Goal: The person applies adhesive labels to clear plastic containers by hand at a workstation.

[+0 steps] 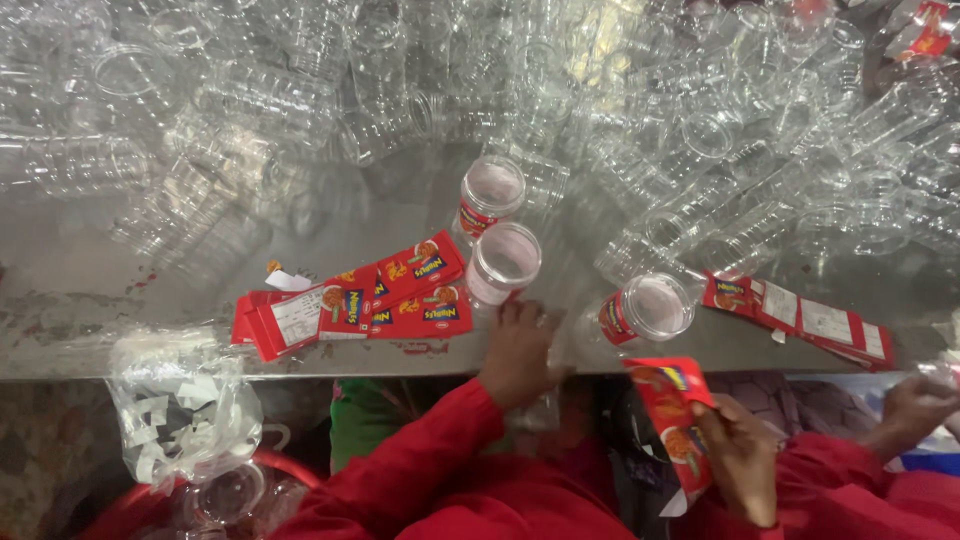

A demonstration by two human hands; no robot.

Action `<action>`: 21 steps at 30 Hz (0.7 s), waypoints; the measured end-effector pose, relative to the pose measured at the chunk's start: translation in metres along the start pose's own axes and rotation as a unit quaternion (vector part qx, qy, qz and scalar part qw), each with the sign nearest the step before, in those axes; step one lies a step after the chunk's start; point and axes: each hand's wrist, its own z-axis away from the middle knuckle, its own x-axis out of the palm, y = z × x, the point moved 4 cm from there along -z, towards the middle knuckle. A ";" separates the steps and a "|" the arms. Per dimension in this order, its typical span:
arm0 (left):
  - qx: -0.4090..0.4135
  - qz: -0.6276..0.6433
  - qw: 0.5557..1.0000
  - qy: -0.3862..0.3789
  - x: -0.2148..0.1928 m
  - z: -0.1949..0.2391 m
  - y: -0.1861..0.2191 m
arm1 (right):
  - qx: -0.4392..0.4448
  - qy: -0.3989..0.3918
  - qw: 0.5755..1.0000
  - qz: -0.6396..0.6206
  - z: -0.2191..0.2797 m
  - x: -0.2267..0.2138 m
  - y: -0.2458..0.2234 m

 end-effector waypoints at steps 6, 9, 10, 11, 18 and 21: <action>-0.236 0.169 0.932 -0.216 0.005 0.053 -0.043 | 0.079 -0.227 0.970 0.022 -0.013 0.034 0.023; -0.165 0.269 0.936 -0.154 -0.009 0.075 -0.045 | 0.013 -0.327 0.941 0.087 -0.021 0.058 0.013; -0.091 0.356 0.928 -0.065 -0.020 0.080 -0.043 | -0.050 -0.352 0.927 0.120 -0.018 0.070 0.006; -0.092 0.356 0.928 -0.065 -0.022 0.084 -0.046 | -0.050 -0.353 0.927 0.120 -0.016 0.082 0.002; -0.083 0.466 0.860 -0.190 -0.019 0.081 -0.077 | -0.107 -0.398 0.887 0.209 -0.010 0.146 -0.045; -0.104 0.501 0.835 -0.202 -0.015 0.078 -0.088 | -0.102 -0.344 0.902 0.240 -0.022 0.144 -0.040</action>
